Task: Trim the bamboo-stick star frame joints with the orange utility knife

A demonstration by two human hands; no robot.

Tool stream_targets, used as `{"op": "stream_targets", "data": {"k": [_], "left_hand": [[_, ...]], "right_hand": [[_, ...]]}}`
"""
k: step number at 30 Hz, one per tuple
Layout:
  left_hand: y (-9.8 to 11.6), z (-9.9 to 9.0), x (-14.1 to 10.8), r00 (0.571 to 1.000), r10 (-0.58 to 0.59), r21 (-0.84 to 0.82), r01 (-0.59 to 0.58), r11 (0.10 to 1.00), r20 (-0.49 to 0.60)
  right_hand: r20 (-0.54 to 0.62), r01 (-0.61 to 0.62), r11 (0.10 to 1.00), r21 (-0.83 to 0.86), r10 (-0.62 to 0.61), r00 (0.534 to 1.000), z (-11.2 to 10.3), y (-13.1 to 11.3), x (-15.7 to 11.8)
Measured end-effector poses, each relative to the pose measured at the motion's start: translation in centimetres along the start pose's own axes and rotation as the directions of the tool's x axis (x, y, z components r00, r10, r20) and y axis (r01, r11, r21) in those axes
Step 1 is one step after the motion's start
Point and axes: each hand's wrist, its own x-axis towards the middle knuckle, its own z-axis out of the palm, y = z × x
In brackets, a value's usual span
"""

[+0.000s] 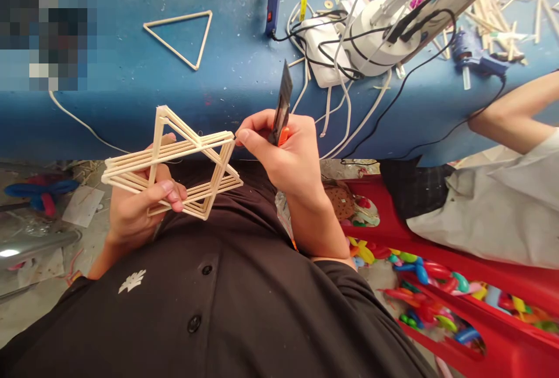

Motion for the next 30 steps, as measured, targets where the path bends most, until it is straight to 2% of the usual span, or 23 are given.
{"op": "stream_targets", "data": {"k": [3, 5, 7, 8, 9, 10, 11, 12, 13, 14, 15, 16, 18, 20, 21, 23, 25, 27, 28, 30], "left_hand": [[0.3, 0.3, 0.3, 0.999, -0.034, -0.016, 0.033, 0.999, -0.034], [0.4, 0.2, 0.6, 0.998, -0.034, -0.009, 0.033, 0.999, -0.053], [0.4, 0.0, 0.8, 0.997, -0.015, 0.004, 0.016, 1.0, -0.076], [0.4, -0.1, 0.9, 0.996, -0.002, 0.006, 0.002, 1.0, -0.087], [0.4, -0.2, 1.0, 0.995, 0.01, 0.007, -0.009, 1.0, -0.095], [0.4, -0.3, 1.2, 0.995, 0.017, 0.011, -0.016, 1.0, -0.098], [0.3, -0.5, 1.3, 0.995, 0.026, 0.015, -0.025, 1.0, -0.096], [0.2, -0.6, 1.5, 0.996, 0.029, 0.019, -0.027, 0.999, -0.09], [0.2, -0.8, 1.7, 0.997, 0.029, 0.023, -0.027, 0.999, -0.078], [0.0, -0.9, 1.9, 0.998, 0.025, 0.028, -0.023, 0.999, -0.06], [-0.1, -1.1, 2.1, 0.999, 0.013, 0.037, -0.012, 0.999, -0.042], [-0.2, -1.3, 2.4, 1.0, -0.007, 0.051, 0.008, 0.999, -0.022], [-0.5, -1.5, 2.9, 0.998, -0.059, 0.093, 0.056, 0.994, 0.025], [-0.6, -1.6, 3.4, 0.992, -0.094, 0.122, 0.083, 0.989, 0.087], [-0.7, -1.6, 3.6, 0.986, -0.107, 0.125, 0.091, 0.988, 0.129], [-0.7, -1.6, 4.0, 0.964, -0.149, 0.123, 0.124, 0.985, 0.219], [-0.7, -1.7, 4.4, 0.933, -0.208, 0.129, 0.177, 0.976, 0.294], [-0.7, -1.8, 4.7, 0.912, -0.241, 0.127, 0.21, 0.969, 0.333], [-0.7, -2.0, 4.9, 0.909, -0.246, 0.112, 0.221, 0.969, 0.337], [-0.7, -2.3, 5.1, 0.905, -0.251, 0.039, 0.253, 0.967, 0.343]], "right_hand": [[-0.052, -0.07, 0.994, 0.079, 0.074, 0.996, -0.4, 0.4, 0.4], [-0.136, -0.049, 0.992, 0.117, 0.065, 0.989, -1.5, 0.6, 0.8], [-0.287, 0.018, 0.998, 0.055, -0.002, 0.958, -3.6, 0.9, 1.1], [-0.383, 0.022, 0.998, -0.052, -0.04, 0.923, -4.9, 1.1, 1.3], [-0.526, -0.001, 0.978, -0.206, -0.11, 0.843, -6.4, 1.5, 1.4], [-0.654, -0.098, 0.919, -0.382, -0.194, 0.731, -7.8, 1.8, 1.4], [-0.701, -0.217, 0.845, -0.489, -0.232, 0.675, -9.0, 2.2, 1.4], [-0.74, -0.243, 0.827, -0.506, -0.272, 0.616, -9.9, 2.6, 1.2], [-0.722, -0.218, 0.838, -0.5, -0.264, 0.64, -10.4, 3.1, 0.9], [-0.686, -0.185, 0.869, -0.459, -0.215, 0.695, -10.4, 3.5, 0.6], [-0.686, -0.165, 0.907, -0.386, -0.163, 0.709, -10.0, 4.0, 0.2], [-0.637, -0.16, 0.945, -0.284, -0.062, 0.768, -9.2, 4.4, -0.2], [-0.529, -0.098, 0.995, 0.024, 0.096, 0.843, -6.8, 5.1, -1.0], [-0.401, -0.045, 0.973, 0.225, 0.135, 0.906, -4.2, 5.4, -1.5], [-0.311, -0.061, 0.972, 0.228, 0.132, 0.941, -3.1, 5.4, -1.6], [-0.128, -0.068, 0.991, 0.117, 0.083, 0.988, -1.5, 4.9, -1.7], [0.083, -0.022, 0.999, -0.024, 0.024, 0.996, -0.7, 4.2, -1.5], [0.266, 0.024, 0.995, -0.094, 0.002, 0.964, -0.3, 3.6, -1.2], [0.323, 0.018, 0.995, -0.101, 0.015, 0.946, -0.2, 3.4, -1.0], [0.355, -0.056, 0.996, -0.066, 0.076, 0.932, 0.2, 3.4, -1.0]]}}
